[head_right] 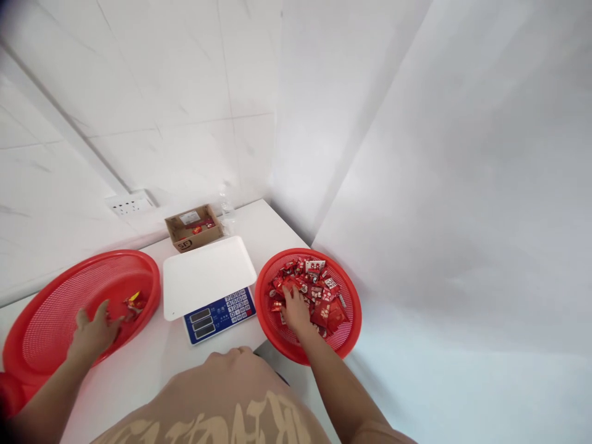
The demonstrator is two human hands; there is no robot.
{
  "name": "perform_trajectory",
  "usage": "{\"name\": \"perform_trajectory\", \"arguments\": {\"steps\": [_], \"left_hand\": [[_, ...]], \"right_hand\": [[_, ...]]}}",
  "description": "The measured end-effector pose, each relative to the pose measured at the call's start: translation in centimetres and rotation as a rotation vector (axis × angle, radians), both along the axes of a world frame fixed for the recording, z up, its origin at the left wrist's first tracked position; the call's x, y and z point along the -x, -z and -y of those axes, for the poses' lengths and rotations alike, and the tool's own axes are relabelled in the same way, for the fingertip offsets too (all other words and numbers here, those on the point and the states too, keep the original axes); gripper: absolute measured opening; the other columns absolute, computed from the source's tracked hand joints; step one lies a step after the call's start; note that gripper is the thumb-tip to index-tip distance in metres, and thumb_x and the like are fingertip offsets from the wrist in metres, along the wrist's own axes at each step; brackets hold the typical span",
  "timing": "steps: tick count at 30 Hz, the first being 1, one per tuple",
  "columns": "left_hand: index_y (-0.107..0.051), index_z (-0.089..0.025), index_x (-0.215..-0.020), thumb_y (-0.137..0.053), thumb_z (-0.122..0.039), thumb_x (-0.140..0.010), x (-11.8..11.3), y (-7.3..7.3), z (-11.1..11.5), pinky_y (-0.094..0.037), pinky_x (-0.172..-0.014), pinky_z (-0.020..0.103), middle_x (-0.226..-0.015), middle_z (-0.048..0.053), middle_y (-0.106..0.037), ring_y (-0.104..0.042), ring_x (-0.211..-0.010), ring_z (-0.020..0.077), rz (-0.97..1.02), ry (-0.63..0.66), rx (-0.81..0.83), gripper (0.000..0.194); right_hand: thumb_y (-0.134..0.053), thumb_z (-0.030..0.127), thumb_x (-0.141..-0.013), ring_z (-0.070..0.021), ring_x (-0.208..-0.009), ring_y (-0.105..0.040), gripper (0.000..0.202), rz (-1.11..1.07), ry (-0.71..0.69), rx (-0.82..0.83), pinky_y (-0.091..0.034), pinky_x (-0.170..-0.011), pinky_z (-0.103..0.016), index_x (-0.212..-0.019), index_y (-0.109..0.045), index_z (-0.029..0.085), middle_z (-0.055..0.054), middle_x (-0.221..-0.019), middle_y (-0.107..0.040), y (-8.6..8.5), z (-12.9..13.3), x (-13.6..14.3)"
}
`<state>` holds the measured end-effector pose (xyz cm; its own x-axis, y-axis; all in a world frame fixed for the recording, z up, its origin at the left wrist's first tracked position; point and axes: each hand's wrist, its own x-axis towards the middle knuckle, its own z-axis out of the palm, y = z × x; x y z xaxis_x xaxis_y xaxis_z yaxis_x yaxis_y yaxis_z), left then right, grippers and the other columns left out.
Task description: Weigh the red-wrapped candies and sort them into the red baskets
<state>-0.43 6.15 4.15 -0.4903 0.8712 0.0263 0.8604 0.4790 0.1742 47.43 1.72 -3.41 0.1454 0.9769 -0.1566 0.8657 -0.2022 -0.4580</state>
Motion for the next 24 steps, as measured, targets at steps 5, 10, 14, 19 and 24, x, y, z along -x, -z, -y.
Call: {"name": "perform_trajectory", "arguments": {"steps": [5, 10, 14, 19, 24], "left_hand": [[-0.034, -0.026, -0.134, -0.045, -0.049, -0.081, -2.8, 0.7, 0.4, -0.037, -0.095, 0.060, -0.153, 0.012, -0.015, -0.025, -0.134, 0.0391, 0.016, 0.063, 0.031, 0.059], [-0.037, -0.021, -0.134, -0.042, -0.042, -0.084, -6.2, -0.2, 1.1, -0.027, -0.106, 0.054, -0.153, 0.011, -0.010, -0.015, -0.138, 0.0349, 0.009, 0.235, -0.135, 0.054], [-0.042, -0.013, -0.131, -0.041, -0.038, -0.085, -8.1, -0.3, 1.6, -0.022, -0.108, 0.054, -0.151, 0.017, -0.014, -0.010, -0.139, 0.0356, 0.017, 0.373, -0.206, 0.052], [-0.045, -0.013, -0.129, -0.038, -0.038, -0.087, -10.1, 0.6, 1.9, -0.020, -0.110, 0.051, -0.149, 0.018, -0.019, -0.008, -0.140, 0.0326, -0.007, 0.489, -0.195, 0.049], [-0.050, -0.016, -0.125, -0.042, -0.035, -0.086, -11.0, 1.6, 2.6, -0.024, -0.109, 0.049, -0.148, 0.016, -0.027, -0.015, -0.139, 0.0319, 0.027, 0.555, -0.159, 0.044]], "right_hand": [[-0.034, 0.013, -0.083, -0.0223, -0.111, -0.050, 0.043, -0.158, 0.200, -0.183, -0.037, -0.096, -0.035, -0.121, -0.053, 0.014, -0.013, -0.121, -0.055, 0.6, -3.2, -1.3], [-0.035, 0.026, -0.085, -0.0242, -0.107, -0.049, 0.035, -0.196, 0.571, -0.517, -0.038, -0.094, -0.039, -0.113, -0.052, 0.012, -0.015, -0.111, -0.055, -0.7, -3.7, -3.1], [-0.035, 0.025, -0.086, -0.0226, -0.108, -0.048, 0.031, -0.177, 0.157, -0.391, -0.036, -0.097, -0.039, -0.106, -0.057, 0.017, -0.012, -0.110, -0.056, -0.3, -2.5, -1.3], [-0.054, 0.029, -0.078, -0.0300, -0.134, -0.024, 0.060, -0.028, -0.124, 0.091, -0.023, -0.106, -0.045, -0.135, -0.040, 0.020, -0.014, -0.146, -0.027, 1.9, -2.9, 2.5], [-0.057, 0.026, -0.077, -0.0365, -0.134, -0.017, 0.061, 0.137, -0.079, 0.173, -0.026, -0.099, -0.054, -0.136, -0.037, 0.028, -0.013, -0.150, -0.017, 2.0, -4.7, 3.0]]}}
